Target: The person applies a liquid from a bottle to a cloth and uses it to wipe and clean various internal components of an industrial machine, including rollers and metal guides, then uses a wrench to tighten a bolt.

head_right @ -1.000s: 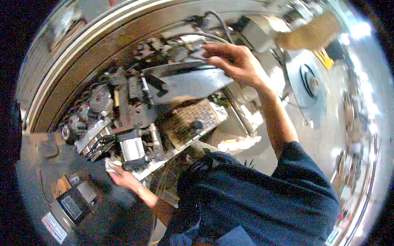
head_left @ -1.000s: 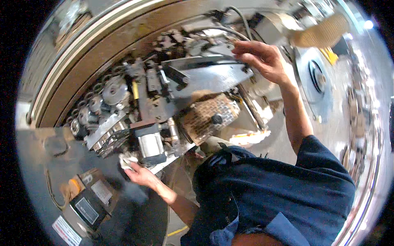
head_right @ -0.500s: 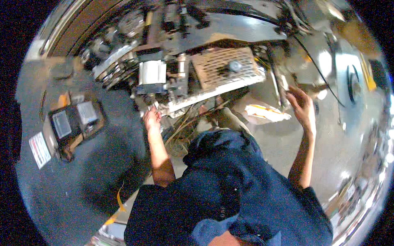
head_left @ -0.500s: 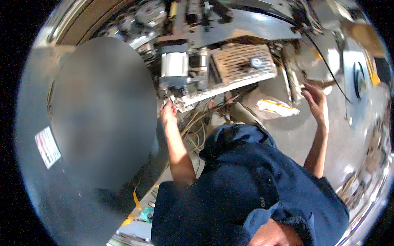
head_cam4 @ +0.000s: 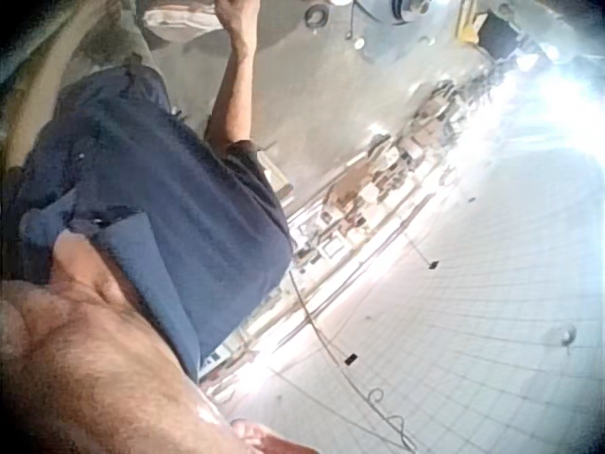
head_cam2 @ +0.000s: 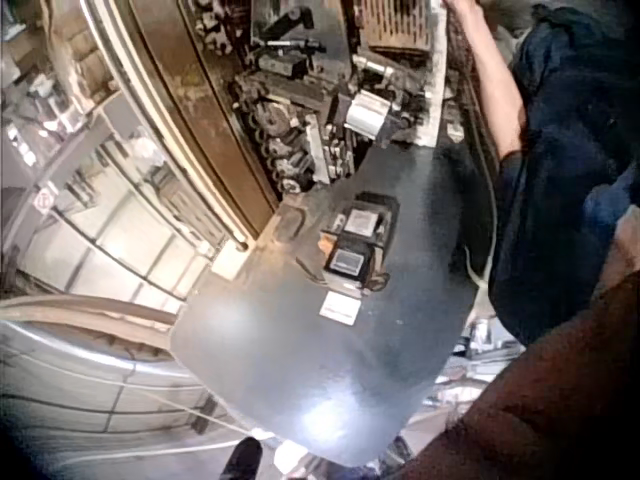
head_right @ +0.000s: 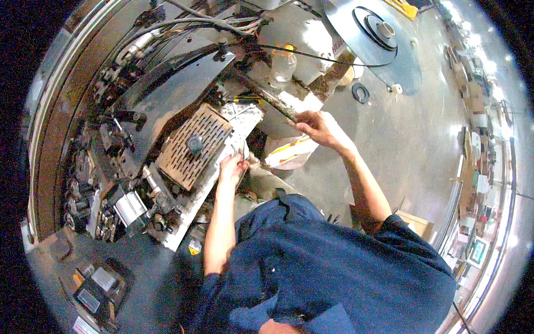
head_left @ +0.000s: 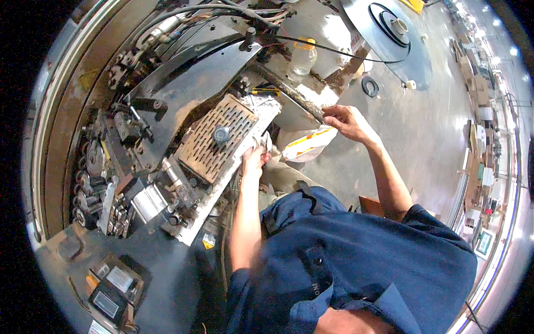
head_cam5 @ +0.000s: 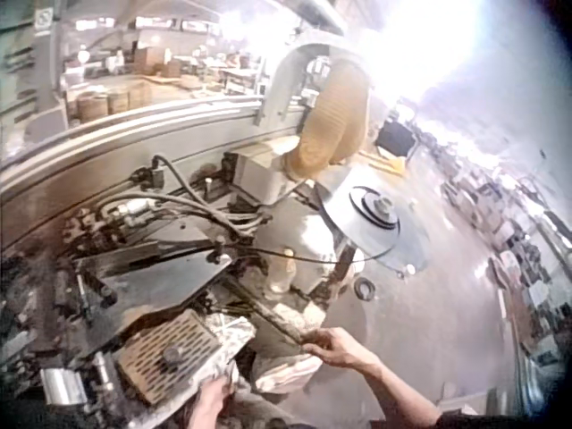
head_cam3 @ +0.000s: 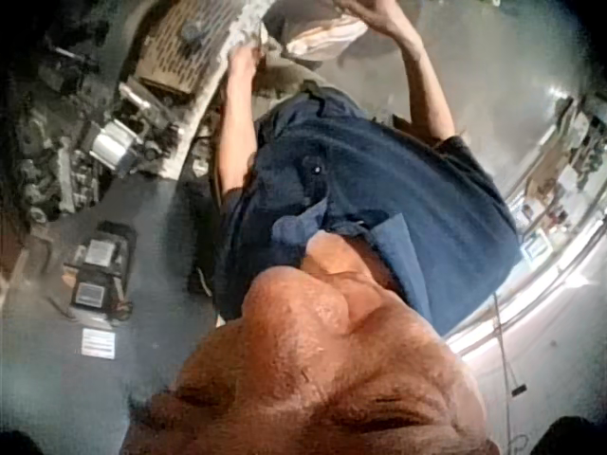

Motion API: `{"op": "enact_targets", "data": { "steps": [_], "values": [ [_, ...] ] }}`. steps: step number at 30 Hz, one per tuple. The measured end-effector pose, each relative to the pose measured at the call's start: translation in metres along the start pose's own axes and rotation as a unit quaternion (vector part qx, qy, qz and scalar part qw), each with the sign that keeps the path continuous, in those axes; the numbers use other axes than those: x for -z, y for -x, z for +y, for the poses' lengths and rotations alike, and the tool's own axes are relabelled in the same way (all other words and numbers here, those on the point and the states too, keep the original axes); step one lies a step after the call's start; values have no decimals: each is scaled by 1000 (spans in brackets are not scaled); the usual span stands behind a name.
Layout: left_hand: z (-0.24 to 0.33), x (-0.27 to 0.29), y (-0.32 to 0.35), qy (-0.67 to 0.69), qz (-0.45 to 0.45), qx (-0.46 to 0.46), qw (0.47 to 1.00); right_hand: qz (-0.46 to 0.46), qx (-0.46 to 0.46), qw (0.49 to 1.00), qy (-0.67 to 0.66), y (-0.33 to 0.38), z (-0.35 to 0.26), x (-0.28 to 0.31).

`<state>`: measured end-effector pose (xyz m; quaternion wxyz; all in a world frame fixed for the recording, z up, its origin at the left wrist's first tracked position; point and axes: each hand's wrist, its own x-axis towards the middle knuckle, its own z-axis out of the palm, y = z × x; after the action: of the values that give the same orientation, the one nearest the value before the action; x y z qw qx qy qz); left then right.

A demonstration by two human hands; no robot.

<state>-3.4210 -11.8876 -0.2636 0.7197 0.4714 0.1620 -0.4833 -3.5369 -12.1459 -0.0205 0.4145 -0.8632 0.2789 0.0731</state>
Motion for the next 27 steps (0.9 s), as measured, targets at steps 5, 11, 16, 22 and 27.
{"op": "enact_targets", "data": {
  "steps": [5, 11, 16, 22, 27],
  "values": [
    [2, -50, -75, 24, 80, 122, 989, -24, 9, 1000, -16, -37, 36, -31],
    [-11, -68, -128, 311, 94, 54, 944, -60, -75, 995, 9, -123, 119, -123],
    [32, -102, -132, 368, 54, -35, 927, -45, -48, 998, 27, -185, 138, -202],
    [18, -106, -26, -185, 89, -58, 977, 52, -91, 993, 59, -247, 103, -252],
    [72, -72, 82, -365, 10, -172, 915, 47, -45, 997, 42, -243, 101, -242]
  ]
}}
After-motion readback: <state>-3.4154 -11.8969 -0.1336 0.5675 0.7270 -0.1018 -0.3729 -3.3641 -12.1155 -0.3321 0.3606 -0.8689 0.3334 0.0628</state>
